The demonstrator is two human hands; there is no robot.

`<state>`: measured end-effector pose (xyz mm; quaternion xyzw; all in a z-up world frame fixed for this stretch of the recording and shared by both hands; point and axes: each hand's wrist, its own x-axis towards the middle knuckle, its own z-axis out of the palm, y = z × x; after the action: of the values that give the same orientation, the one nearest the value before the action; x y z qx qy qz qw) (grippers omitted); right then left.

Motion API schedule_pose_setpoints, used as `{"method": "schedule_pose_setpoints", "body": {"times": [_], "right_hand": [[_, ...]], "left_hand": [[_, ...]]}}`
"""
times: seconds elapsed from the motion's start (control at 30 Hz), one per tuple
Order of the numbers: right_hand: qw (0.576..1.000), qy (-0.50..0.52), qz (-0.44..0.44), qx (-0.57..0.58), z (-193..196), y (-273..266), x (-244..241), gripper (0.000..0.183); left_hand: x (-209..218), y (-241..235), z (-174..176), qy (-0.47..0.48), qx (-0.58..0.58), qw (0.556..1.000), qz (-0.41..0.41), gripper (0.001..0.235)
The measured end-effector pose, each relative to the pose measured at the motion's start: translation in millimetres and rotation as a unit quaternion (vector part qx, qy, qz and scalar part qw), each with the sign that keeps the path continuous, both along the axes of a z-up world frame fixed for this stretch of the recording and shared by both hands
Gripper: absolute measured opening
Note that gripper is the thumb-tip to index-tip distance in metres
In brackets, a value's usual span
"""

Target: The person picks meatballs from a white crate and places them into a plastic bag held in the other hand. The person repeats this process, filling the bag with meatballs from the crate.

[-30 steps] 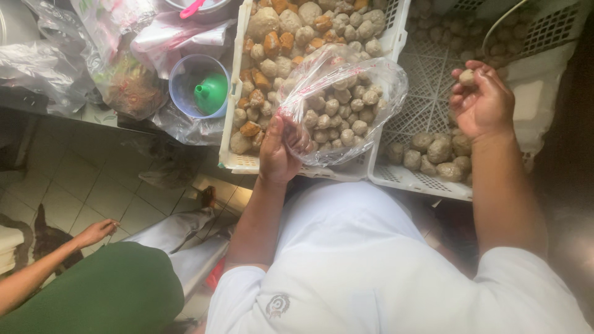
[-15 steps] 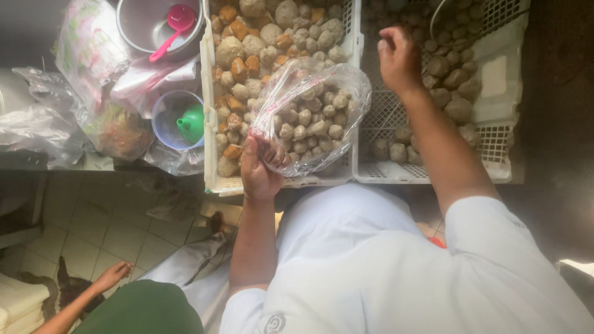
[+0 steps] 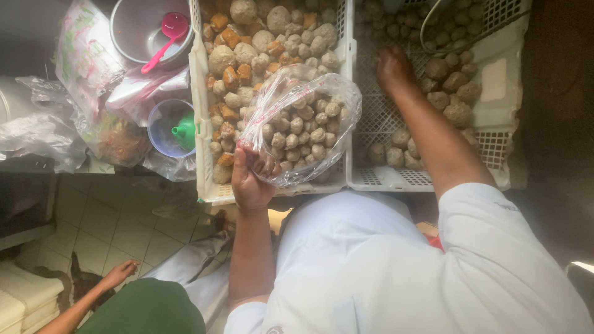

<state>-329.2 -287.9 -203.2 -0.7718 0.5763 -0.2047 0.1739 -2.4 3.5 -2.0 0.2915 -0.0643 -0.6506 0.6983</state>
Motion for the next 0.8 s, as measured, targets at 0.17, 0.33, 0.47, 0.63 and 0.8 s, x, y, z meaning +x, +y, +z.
{"method": "schedule_pose_setpoints", "body": {"times": [0.17, 0.33, 0.47, 0.63, 0.8], "right_hand": [[0.891, -0.367, -0.126, 0.236, 83.6, 19.1, -33.7, 0.020], [0.767, -0.586, -0.044, 0.255, 210.1, 98.9, -2.2, 0.014], [0.879, -0.441, 0.119, 0.137, 260.9, 154.3, 54.6, 0.023], [0.943, -0.248, 0.182, -0.126, 210.0, 129.8, 74.6, 0.011], [0.996, -0.002, 0.042, -0.076, 100.7, 42.8, 25.2, 0.030]], "left_hand": [[0.6, -0.7, 3.1, -0.001, 0.027, 1.000, 0.002, 0.030], [2.9, -0.5, 1.2, 0.011, -0.019, 1.000, -0.023, 0.031], [2.9, -2.3, -1.0, -0.001, -0.035, 0.999, -0.039, 0.034], [4.1, -1.9, -3.7, 0.030, -0.038, 0.998, -0.036, 0.033], [2.1, 0.3, -3.6, -0.008, -0.027, 0.999, -0.025, 0.035]]}}
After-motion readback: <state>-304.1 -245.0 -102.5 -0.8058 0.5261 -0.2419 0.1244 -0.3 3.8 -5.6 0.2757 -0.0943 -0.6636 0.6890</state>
